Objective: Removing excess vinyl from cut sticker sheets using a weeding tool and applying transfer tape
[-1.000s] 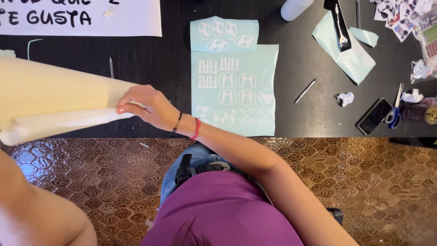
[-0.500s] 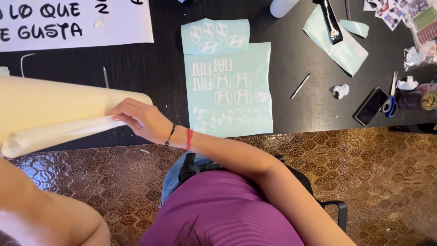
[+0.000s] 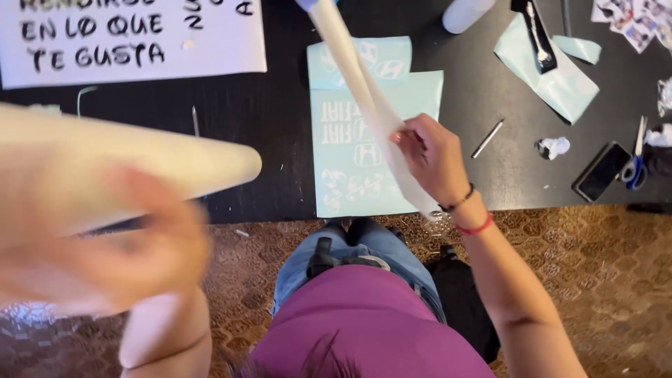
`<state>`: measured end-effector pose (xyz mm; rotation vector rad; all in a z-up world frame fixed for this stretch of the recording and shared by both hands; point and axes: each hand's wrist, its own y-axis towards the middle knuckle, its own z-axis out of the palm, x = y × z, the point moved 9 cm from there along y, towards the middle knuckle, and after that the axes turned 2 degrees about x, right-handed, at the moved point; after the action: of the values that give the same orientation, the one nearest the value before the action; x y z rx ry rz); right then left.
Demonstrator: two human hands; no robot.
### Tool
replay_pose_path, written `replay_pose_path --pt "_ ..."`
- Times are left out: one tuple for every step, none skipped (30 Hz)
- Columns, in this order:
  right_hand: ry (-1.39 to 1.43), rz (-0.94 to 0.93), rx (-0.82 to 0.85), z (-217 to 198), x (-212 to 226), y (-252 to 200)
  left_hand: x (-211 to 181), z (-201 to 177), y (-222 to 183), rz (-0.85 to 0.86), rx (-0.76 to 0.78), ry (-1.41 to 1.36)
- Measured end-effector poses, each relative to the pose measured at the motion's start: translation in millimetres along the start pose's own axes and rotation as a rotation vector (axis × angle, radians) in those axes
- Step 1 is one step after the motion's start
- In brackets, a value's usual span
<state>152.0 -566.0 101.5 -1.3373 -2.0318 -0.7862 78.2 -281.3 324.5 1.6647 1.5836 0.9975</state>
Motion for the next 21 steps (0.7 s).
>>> replay_pose_path --pt "-0.086 -0.018 -0.007 -10.3 1.8 -5.8 -24.0 20.1 0.7 0.113 0.097 -0.075" --pt "-0.172 -0.034 -0.013 -20.3 3.4 -12.4 -49.8 38.0 -1.0 0.231 0.190 -0.149" --pt "-0.255 -0.050 -0.011 -29.2 5.5 -20.9 -76.5 52.0 -6.0 0.353 0.283 -0.218" --pt "-0.338 -0.065 -0.007 -38.0 7.6 -30.0 -104.0 63.5 -13.2 0.480 0.371 -0.286" --pt "-0.345 -0.054 -0.017 -42.7 6.9 -34.8 -123.8 80.4 -17.6 0.488 0.365 -0.299" --pt "-0.410 -0.060 -0.021 -47.0 7.5 -39.7 -151.5 92.4 -25.1 0.567 0.382 -0.503" --pt "-0.471 -0.067 -0.024 -51.0 7.5 -43.6 -178.3 102.8 -32.3 0.644 0.398 -0.704" --pt "-0.474 -0.058 -0.032 -59.1 2.9 -48.5 -194.4 113.4 -42.6 0.653 0.395 -0.712" --pt "-0.470 -0.021 -0.006 -63.9 -5.6 -52.9 -214.4 128.2 -56.9 0.705 0.449 -0.688" --pt "-0.465 0.016 0.021 -69.5 -15.1 -57.4 -235.1 143.3 -71.6 0.758 0.503 -0.662" --pt "-0.463 0.027 0.012 -79.1 -28.4 -61.5 -246.4 153.7 -75.4 0.770 0.503 -0.668" --pt "-0.401 0.056 0.055 -85.1 -45.4 -65.7 -261.7 177.3 -87.2 0.802 0.666 -0.601" --pt "-0.339 0.084 0.100 -92.0 -63.2 -71.0 -276.5 200.0 -101.0 0.827 0.828 -0.529" --pt "-0.337 0.094 0.093 -103.6 -73.3 -74.5 -283.7 212.2 -104.8 0.838 0.828 -0.534" --pt "-0.169 0.208 0.113 -114.8 -94.2 -79.2 -289.3 234.1 -113.1 0.721 1.026 -0.660" --pt "0.001 0.319 0.132 -125.2 -115.1 -85.0 -296.2 254.8 -123.3 0.591 1.221 -0.782" --pt "-0.005 0.318 0.127 -135.4 -135.5 -89.4 -302.7 252.9 -111.6 0.594 1.213 -0.785" --pt "0.099 0.364 0.160 -141.4 -160.2 -95.4 -307.9 256.4 -105.5 0.514 1.321 -0.824" --pt "0.200 0.407 0.200 -150.0 -186.5 -100.8 -315.4 259.7 -100.4 0.423 1.426 -0.865" --pt "0.189 0.403 0.202 -165.5 -217.3 -97.1 -327.5 259.2 -92.7 0.417 1.417 -0.872" --pt "0.388 0.419 0.218 -175.8 -245.9 -98.7 -334.5 258.4 -94.1 0.319 1.486 -0.862"
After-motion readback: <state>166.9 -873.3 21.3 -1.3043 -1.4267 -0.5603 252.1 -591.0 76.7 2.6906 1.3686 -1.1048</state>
